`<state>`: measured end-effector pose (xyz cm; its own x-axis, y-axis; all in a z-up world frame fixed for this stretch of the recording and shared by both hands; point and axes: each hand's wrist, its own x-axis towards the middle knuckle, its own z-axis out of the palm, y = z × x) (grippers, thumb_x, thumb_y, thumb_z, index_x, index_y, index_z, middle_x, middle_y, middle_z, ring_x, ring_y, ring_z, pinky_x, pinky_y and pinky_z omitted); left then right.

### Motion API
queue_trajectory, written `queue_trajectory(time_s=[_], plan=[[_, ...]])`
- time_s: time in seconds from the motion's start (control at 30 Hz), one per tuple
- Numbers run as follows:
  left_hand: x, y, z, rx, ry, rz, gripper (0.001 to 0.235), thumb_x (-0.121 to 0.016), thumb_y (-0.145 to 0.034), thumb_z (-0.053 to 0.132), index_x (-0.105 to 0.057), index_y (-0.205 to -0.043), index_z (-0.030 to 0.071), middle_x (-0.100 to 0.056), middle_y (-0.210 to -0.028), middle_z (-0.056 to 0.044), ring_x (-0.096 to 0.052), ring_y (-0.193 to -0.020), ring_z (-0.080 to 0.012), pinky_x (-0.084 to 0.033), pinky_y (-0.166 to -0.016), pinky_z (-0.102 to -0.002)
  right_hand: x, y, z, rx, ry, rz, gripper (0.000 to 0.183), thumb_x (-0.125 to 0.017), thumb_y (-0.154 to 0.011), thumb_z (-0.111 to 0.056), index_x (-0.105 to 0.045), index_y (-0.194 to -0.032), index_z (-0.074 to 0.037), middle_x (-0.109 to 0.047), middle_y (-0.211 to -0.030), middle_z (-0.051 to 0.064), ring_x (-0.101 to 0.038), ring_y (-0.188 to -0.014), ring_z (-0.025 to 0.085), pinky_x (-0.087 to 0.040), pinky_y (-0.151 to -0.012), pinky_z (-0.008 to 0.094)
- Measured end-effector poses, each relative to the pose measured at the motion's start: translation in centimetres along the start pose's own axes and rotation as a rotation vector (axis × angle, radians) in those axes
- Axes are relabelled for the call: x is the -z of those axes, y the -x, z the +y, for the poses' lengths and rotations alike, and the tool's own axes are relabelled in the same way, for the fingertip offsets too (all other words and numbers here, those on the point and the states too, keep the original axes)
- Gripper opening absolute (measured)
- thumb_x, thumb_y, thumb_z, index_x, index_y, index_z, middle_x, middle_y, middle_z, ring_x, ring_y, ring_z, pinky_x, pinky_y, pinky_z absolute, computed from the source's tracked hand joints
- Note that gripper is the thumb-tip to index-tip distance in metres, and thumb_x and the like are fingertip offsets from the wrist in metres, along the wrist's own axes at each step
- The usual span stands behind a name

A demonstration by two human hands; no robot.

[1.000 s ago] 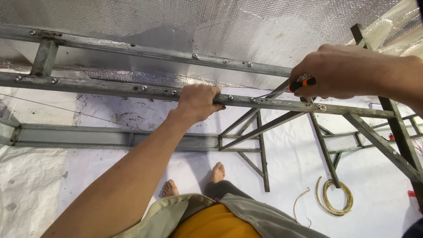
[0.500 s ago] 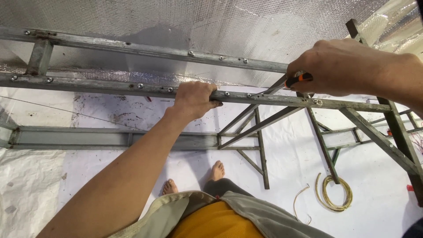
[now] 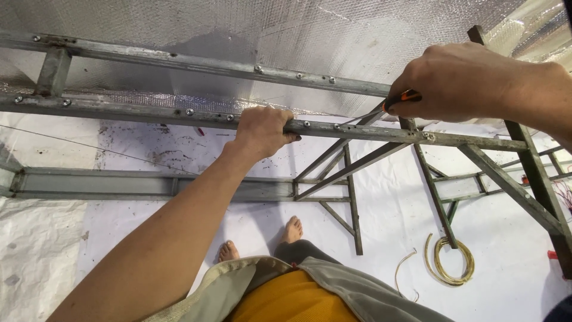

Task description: Assembling a metal frame structure, possibly for a toy car, by tightening screws with a screwdriver.

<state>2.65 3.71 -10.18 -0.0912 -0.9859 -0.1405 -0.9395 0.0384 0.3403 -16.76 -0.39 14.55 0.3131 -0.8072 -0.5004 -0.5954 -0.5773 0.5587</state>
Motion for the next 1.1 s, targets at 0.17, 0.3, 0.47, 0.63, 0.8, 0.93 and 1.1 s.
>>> queue_trajectory(time_s=[0.17,0.3,0.47,0.63,0.8,0.93,1.1], plan=[[-0.03,0.07,0.0,-0.018,-0.003,0.019,0.03,-0.064,-0.096,0.058,-0.069,-0.098,0.028,-0.073,-0.087,0.0,-0.07,-0.085,-0.0267,-0.052,-0.069,-0.044,0.08,-0.04,0.07,0.02,0.0,-0.001,0.029,-0.055,-0.1,-0.052,-0.074,-0.119,-0.043,-0.083,-0.101,-0.007,-0.077,-0.093,0.019,-0.062,-0.077,0.038],[0.22,0.25,0.12,-0.017,-0.011,0.007,0.03,-0.064,-0.097,0.057,-0.07,-0.1,0.029,-0.073,-0.087,0.001,-0.07,-0.085,-0.025,-0.053,-0.07,-0.043,0.62,0.12,-0.35,0.01,0.02,-0.014,0.03,-0.055,-0.099,-0.054,-0.072,-0.121,-0.043,-0.082,-0.102,-0.008,-0.077,-0.091,0.019,-0.061,-0.075,0.036],[0.0,0.11,0.08,-0.008,-0.02,0.004,0.031,-0.063,-0.097,0.06,-0.07,-0.098,0.029,-0.072,-0.085,0.002,-0.069,-0.084,-0.024,-0.052,-0.068,-0.042,0.08,-0.37,0.02,0.029,0.051,0.022,0.029,-0.055,-0.098,-0.055,-0.073,-0.119,-0.044,-0.082,-0.1,-0.006,-0.077,-0.093,0.021,-0.061,-0.078,0.039],[-0.06,0.07,0.09,-0.001,-0.003,0.011,0.029,-0.065,-0.096,0.059,-0.07,-0.095,0.03,-0.073,-0.084,0.002,-0.069,-0.083,-0.0245,-0.052,-0.068,-0.042,-0.03,-0.29,0.18,0.056,0.048,0.041,0.029,-0.055,-0.099,-0.052,-0.072,-0.12,-0.043,-0.082,-0.099,-0.008,-0.078,-0.092,0.019,-0.064,-0.075,0.038],[-0.14,0.05,0.04,-0.009,-0.004,0.014,0.032,-0.065,-0.095,0.06,-0.069,-0.095,0.029,-0.072,-0.081,0.001,-0.068,-0.08,-0.0247,-0.053,-0.068,-0.043,-0.18,-0.41,0.18,0.032,0.036,0.036,0.029,-0.054,-0.098,-0.053,-0.073,-0.117,-0.045,-0.081,-0.101,-0.006,-0.075,-0.097,0.023,-0.061,-0.077,0.041],[0.08,0.11,0.14,-0.011,-0.029,-0.004,0.034,-0.061,-0.097,0.062,-0.067,-0.095,0.029,-0.071,-0.082,0.001,-0.068,-0.079,-0.0249,-0.053,-0.066,-0.043,-0.24,-0.34,0.21,0.04,0.046,0.034,0.03,-0.053,-0.099,-0.055,-0.072,-0.119,-0.043,-0.082,-0.1,-0.006,-0.076,-0.096,0.022,-0.062,-0.076,0.041],[0.14,0.19,0.16,-0.012,-0.032,-0.001,0.033,-0.064,-0.096,0.061,-0.067,-0.097,0.028,-0.071,-0.08,0.002,-0.069,-0.078,-0.0241,-0.053,-0.066,-0.042,-0.22,-0.29,0.16,0.061,0.022,0.049,0.029,-0.056,-0.098,-0.053,-0.072,-0.119,-0.041,-0.082,-0.099,-0.008,-0.078,-0.088,0.02,-0.063,-0.073,0.038]])
